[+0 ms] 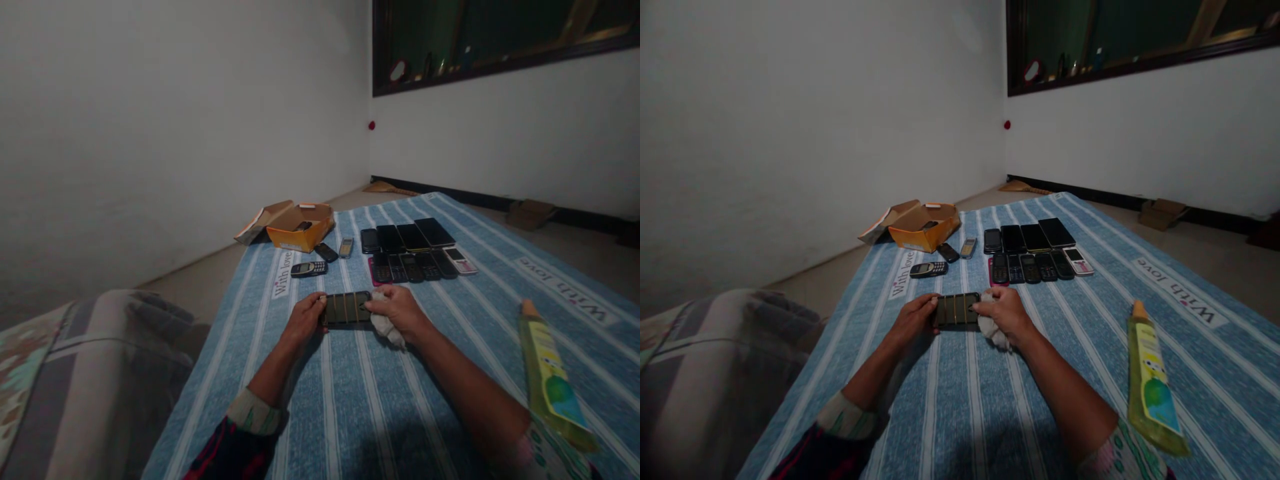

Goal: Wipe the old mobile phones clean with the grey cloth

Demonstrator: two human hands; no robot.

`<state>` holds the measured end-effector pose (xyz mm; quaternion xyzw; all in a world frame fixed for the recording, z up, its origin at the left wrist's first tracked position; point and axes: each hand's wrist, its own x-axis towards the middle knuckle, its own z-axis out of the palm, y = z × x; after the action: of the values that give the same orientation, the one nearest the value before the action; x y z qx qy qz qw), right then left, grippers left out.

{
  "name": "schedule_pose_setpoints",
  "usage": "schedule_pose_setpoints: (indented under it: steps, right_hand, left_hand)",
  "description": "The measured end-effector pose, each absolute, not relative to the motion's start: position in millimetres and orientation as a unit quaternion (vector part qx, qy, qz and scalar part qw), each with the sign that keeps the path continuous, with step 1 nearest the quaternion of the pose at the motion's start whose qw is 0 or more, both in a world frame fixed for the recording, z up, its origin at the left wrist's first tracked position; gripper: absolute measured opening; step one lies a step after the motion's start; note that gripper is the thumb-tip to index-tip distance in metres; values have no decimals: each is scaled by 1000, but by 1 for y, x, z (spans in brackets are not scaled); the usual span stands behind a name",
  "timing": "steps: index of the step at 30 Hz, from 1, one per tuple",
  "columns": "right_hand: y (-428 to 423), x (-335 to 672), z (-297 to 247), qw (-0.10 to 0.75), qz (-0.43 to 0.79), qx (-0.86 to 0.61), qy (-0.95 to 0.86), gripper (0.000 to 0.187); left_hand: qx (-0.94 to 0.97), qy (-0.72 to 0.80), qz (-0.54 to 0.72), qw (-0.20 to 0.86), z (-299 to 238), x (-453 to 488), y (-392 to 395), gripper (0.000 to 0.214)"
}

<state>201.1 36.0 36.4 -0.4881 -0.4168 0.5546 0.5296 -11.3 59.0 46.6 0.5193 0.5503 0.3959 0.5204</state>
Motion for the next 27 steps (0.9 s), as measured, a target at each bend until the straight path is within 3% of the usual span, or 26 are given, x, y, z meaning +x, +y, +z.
schedule_pose_setpoints:
  steps: [5, 9, 15, 22, 27]
  right_hand:
    - [25, 200, 36, 520, 278, -542, -599, 12]
    - [8, 196, 31, 479, 41, -475, -737, 8]
    - [-16, 181, 28, 402, -196, -362, -818, 22]
    - [-30, 159, 8, 369, -254, -309, -839, 20]
    - [-41, 157, 3, 377, -114, -314, -864, 21]
  left_hand:
    - [482, 526, 446, 540, 47, 2, 64, 52]
    - [451, 509, 482, 552, 43, 11, 57, 54]
    - [516, 526, 451, 504, 35, 2, 49, 54]
    - [553, 491, 433, 516, 32, -13, 49, 45]
    - [547, 463, 431, 548, 28, -16, 47, 52]
